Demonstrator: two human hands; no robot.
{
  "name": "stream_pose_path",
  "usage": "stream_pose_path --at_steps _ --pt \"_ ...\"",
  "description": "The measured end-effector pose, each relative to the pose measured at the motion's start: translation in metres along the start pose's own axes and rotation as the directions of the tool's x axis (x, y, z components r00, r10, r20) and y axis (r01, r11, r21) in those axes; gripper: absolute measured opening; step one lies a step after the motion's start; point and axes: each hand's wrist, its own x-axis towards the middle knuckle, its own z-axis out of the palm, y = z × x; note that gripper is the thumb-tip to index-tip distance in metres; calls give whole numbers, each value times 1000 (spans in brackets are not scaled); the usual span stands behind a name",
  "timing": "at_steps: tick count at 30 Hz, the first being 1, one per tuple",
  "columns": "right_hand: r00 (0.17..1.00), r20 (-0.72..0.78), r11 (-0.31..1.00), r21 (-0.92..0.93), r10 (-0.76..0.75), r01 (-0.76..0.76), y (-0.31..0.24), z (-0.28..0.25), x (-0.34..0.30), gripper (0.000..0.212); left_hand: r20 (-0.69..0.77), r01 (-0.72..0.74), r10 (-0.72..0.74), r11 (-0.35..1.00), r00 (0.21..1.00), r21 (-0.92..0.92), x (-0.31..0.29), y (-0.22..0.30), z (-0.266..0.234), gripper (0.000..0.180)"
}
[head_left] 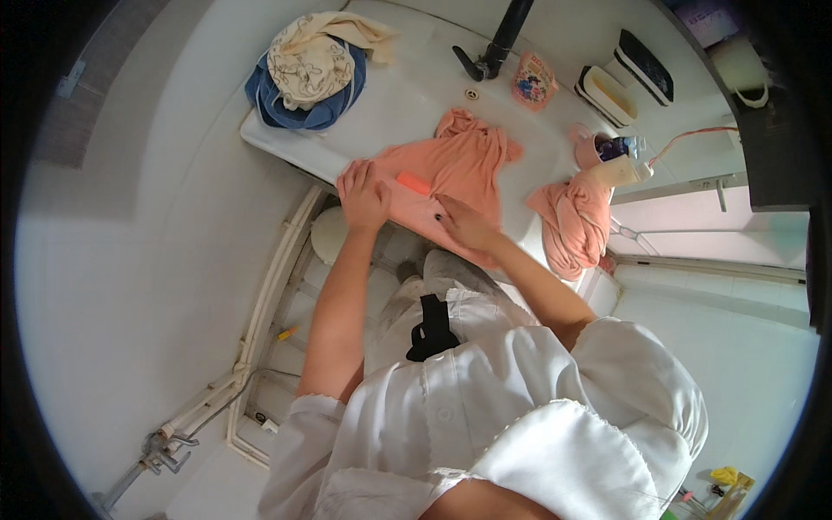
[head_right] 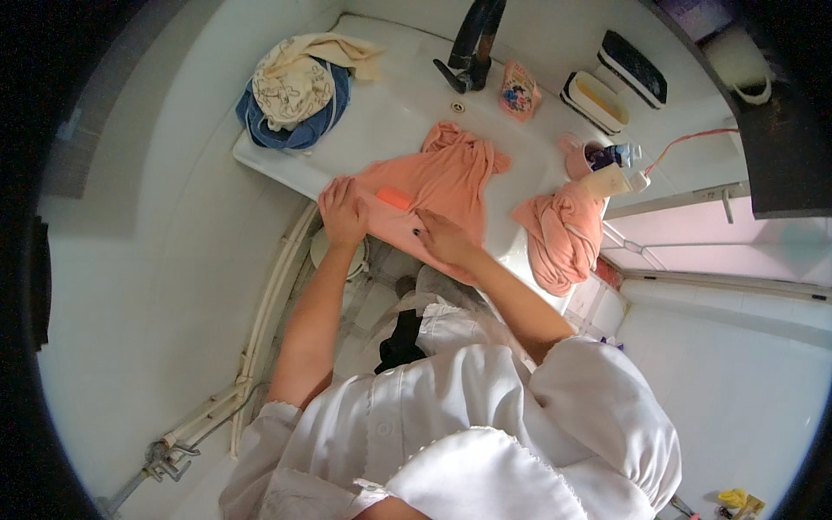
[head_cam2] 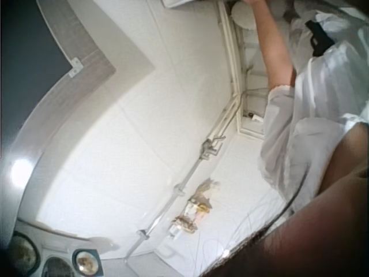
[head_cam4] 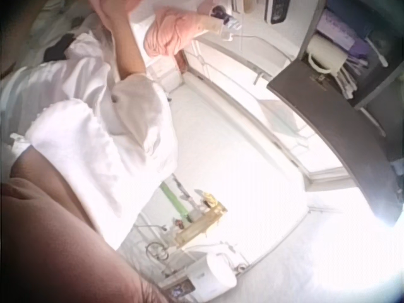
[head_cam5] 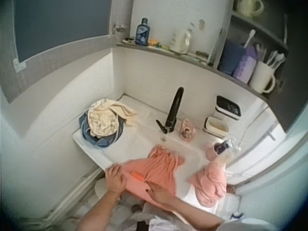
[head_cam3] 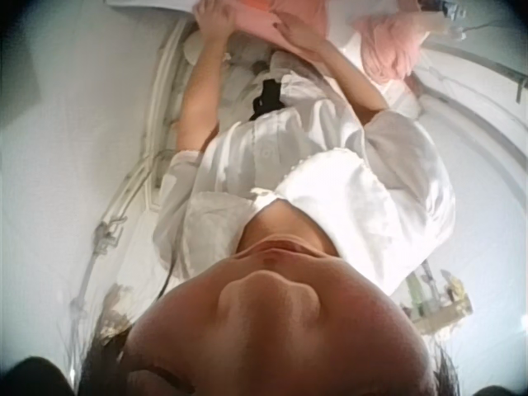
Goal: The person washes pink fabric items in a sink by hand, rinsing them under running water and wringing them out.
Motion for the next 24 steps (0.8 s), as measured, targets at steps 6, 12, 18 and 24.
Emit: stream_pose_path --at_steps 6,12,18,24 --pt "998 19 997 45 55 -56 -49 -17 -11 55 18 28 -29 998 999 47 -4 -8 3 40" --pt "938 -83 880 -382 -338 283 -2 9 -27 70 169 -10 -1 998 986 64 -3 -6 -6 44" --pt "942 -172 909 -356 -289 214 -11 11 -28 69 209 18 -53 986 976 166 1 5 -5 47" --pt "898 -102 816 -471 -427 335 -7 16 -38 73 336 50 -112 981 935 190 1 0 -13 55"
